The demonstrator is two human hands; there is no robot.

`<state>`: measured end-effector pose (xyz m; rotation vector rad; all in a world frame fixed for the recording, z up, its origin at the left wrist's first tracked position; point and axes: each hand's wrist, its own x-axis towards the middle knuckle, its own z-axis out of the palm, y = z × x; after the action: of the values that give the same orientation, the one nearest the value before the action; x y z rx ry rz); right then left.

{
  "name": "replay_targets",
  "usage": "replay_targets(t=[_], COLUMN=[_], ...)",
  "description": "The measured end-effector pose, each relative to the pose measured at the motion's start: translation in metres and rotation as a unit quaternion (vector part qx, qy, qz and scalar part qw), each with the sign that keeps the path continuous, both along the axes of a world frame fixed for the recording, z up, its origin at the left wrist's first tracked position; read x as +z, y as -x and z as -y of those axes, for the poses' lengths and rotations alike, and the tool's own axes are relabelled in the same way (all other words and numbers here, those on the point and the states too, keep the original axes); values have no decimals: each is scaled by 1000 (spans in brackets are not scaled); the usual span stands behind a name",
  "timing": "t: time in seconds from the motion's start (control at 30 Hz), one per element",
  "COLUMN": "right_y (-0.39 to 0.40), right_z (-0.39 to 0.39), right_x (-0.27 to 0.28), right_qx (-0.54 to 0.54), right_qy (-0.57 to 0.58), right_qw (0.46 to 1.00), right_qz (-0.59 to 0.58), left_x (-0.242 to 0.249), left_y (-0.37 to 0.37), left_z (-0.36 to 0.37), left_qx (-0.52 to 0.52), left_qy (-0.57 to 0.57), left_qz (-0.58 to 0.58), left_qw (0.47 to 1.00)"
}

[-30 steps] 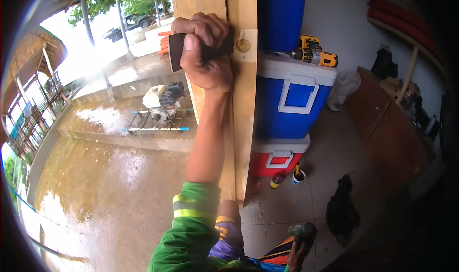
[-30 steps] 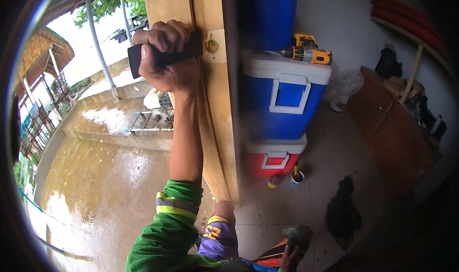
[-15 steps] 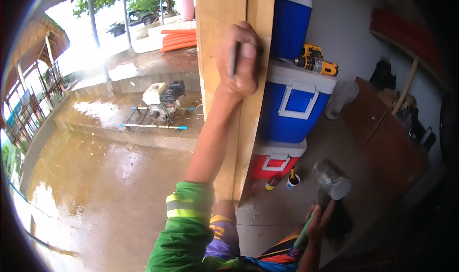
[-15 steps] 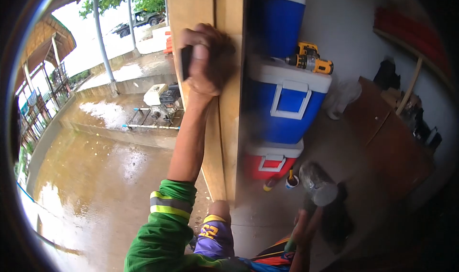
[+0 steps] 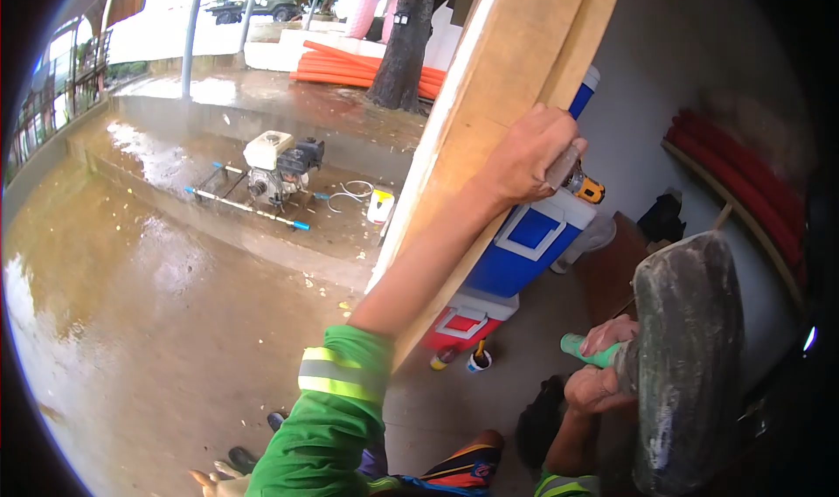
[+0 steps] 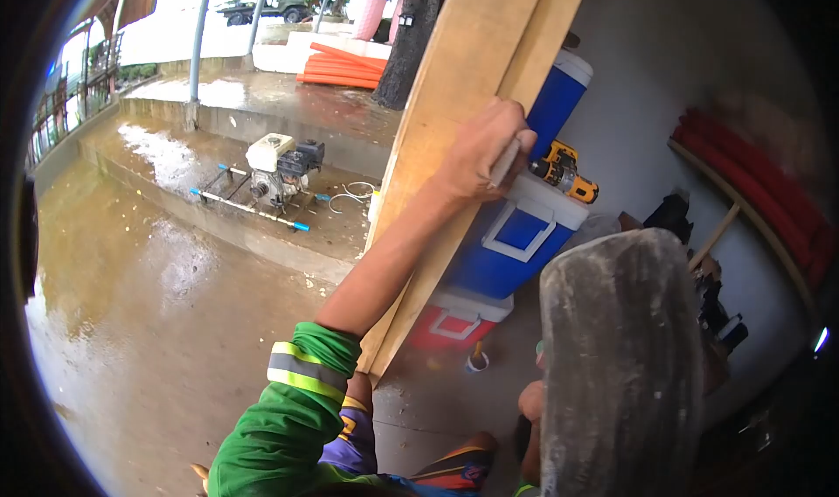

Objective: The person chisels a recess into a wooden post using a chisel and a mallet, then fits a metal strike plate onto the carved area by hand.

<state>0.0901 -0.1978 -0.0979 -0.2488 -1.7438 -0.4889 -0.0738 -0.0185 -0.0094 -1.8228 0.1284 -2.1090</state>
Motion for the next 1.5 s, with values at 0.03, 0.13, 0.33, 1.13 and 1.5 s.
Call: replay_targets(t=[0.03,0.13,0.33,1.13,1.5], right_y=[11,-2,7,-18,-41], right_z=[-5,-19,28,28,64], right_x=[3,-10,20,-69,-126], right_qx=[-111,-233,-270,-88,-129], right_qy=[-34,67,-55,259,330], right_qw=[993,970,961,918,851], right_qz=[18,-2,21,-285,-387], left_x=[1,-2,4,-39,-53], left_y=[0,1,0,-9,-18], left_z=[-1,-2,3,33,43], left_qx=[-4,-24,-7,148,110], left_qy=[5,35,4,-36,-80], left_qz=[-5,-17,0,-192,-188], left_qw=[1000,999,1000,970,973])
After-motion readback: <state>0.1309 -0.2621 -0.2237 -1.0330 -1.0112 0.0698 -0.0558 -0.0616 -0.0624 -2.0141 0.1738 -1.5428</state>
